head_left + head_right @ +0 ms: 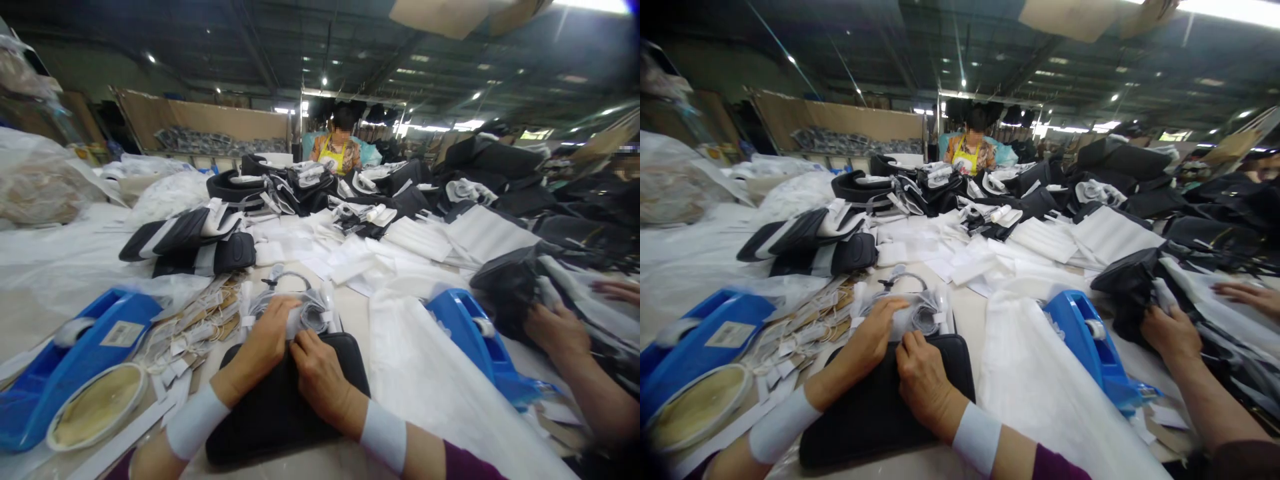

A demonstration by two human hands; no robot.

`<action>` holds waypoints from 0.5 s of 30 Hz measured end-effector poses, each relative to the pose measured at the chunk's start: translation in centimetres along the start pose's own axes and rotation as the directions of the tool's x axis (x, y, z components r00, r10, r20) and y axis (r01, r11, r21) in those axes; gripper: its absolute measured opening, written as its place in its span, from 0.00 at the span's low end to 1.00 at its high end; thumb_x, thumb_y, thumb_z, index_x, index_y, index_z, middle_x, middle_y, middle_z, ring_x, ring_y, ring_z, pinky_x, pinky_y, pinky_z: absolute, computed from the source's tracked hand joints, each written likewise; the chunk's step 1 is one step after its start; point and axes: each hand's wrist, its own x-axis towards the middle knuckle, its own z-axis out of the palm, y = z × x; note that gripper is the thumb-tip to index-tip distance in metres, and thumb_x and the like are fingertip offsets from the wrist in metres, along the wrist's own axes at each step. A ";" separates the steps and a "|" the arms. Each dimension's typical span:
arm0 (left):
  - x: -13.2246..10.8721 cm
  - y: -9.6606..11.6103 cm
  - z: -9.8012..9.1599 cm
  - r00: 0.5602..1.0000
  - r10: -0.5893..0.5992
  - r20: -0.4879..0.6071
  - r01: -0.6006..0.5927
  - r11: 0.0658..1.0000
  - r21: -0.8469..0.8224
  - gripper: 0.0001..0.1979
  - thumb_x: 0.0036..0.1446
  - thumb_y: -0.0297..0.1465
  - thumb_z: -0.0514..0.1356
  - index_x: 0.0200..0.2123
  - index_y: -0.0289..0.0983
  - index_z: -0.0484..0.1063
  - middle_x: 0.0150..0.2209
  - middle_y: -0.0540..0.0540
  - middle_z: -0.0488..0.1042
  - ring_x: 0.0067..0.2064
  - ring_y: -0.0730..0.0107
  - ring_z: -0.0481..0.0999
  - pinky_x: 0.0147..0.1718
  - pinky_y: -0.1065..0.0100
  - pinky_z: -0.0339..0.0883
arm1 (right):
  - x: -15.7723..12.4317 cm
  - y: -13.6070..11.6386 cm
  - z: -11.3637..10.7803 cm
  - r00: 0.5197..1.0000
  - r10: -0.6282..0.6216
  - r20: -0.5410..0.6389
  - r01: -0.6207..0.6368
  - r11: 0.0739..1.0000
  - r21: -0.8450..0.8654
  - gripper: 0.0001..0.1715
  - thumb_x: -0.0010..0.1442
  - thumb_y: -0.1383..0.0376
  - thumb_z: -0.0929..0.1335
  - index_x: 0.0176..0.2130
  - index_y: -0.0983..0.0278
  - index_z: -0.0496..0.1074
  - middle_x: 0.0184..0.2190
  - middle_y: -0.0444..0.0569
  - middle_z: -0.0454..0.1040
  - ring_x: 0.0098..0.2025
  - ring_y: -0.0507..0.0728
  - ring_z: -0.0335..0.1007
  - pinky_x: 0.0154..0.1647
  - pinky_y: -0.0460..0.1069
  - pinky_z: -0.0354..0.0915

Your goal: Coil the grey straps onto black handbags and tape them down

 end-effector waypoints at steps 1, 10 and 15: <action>1.6 0.0 0.0 0.998 -0.069 0.011 0.067 0.993 0.099 0.24 0.55 0.16 0.46 0.54 0.33 0.63 0.55 0.38 0.66 0.60 0.64 0.61 0.63 0.61 0.55 | 0.0 0.0 0.0 1.000 -0.002 0.008 0.002 1.000 -0.008 0.13 0.51 0.80 0.63 0.34 0.66 0.70 0.36 0.54 0.69 0.39 0.60 0.63 0.38 0.52 0.65; 9.9 -3.1 4.4 0.888 -0.426 0.174 0.329 0.853 0.406 0.12 0.63 0.36 0.59 0.44 0.33 0.72 0.45 0.44 0.74 0.46 0.64 0.75 0.46 0.55 0.72 | 0.1 0.1 -0.2 0.999 0.009 0.039 -0.008 1.000 -0.018 0.13 0.48 0.79 0.63 0.33 0.66 0.69 0.36 0.53 0.70 0.40 0.61 0.63 0.38 0.53 0.66; 9.3 -3.5 5.0 0.883 -0.443 0.154 0.343 0.833 0.434 0.12 0.64 0.36 0.58 0.44 0.33 0.72 0.44 0.43 0.75 0.47 0.63 0.75 0.47 0.54 0.71 | 0.0 -1.1 -5.2 0.974 0.060 0.221 -0.165 0.851 0.499 0.17 0.61 0.72 0.58 0.39 0.64 0.74 0.42 0.54 0.73 0.45 0.61 0.68 0.45 0.55 0.68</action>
